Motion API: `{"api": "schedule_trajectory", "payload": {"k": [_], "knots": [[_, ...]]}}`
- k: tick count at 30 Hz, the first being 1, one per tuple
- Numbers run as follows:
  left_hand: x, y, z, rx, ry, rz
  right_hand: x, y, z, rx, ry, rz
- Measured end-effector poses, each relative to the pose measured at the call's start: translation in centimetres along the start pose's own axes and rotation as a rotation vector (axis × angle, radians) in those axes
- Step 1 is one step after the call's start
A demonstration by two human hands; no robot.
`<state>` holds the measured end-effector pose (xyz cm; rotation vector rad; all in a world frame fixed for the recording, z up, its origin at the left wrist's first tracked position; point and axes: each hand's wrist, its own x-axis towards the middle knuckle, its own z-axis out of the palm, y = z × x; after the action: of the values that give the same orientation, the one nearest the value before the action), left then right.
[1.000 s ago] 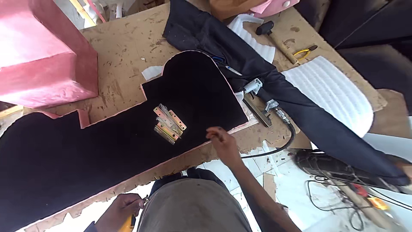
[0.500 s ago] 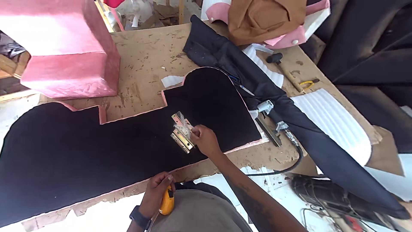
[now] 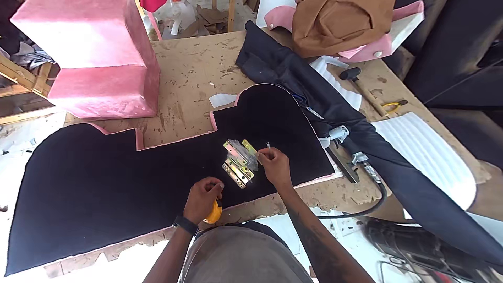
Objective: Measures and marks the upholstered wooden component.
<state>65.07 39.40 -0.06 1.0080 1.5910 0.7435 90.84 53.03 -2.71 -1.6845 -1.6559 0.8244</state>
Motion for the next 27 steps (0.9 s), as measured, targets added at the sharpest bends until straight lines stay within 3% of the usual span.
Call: {"api": "schedule_trajectory", "payload": {"k": [4, 7, 10, 17, 22, 27], "knots": [[2.3, 1.6, 0.5, 0.443, 0.048, -0.031, -2.4, -0.3, -0.4, -0.013, 0.058, -0.006], [4.5, 2.1, 1.0, 0.520, -0.003, -0.042, -6.8, -1.5, -0.9, -0.023, -0.061, 0.091], [5.2, 1.9, 1.3, 0.464, -0.042, -0.043, -10.6, -1.7, -0.3, 0.111, -0.307, 0.279], [-1.1, -2.2, 1.0, -0.016, -0.073, 0.256, -13.1, -0.7, 0.0, 0.608, -0.229, 0.382], [-4.4, -2.8, 2.6, 0.036, -0.259, 0.373, -10.5, 0.7, -4.5, 0.563, -0.113, 0.249], [-4.8, -3.0, 4.9, -0.085, -0.152, 0.207, -1.0, 4.6, -13.5, 0.285, -0.130, 0.112]]}}
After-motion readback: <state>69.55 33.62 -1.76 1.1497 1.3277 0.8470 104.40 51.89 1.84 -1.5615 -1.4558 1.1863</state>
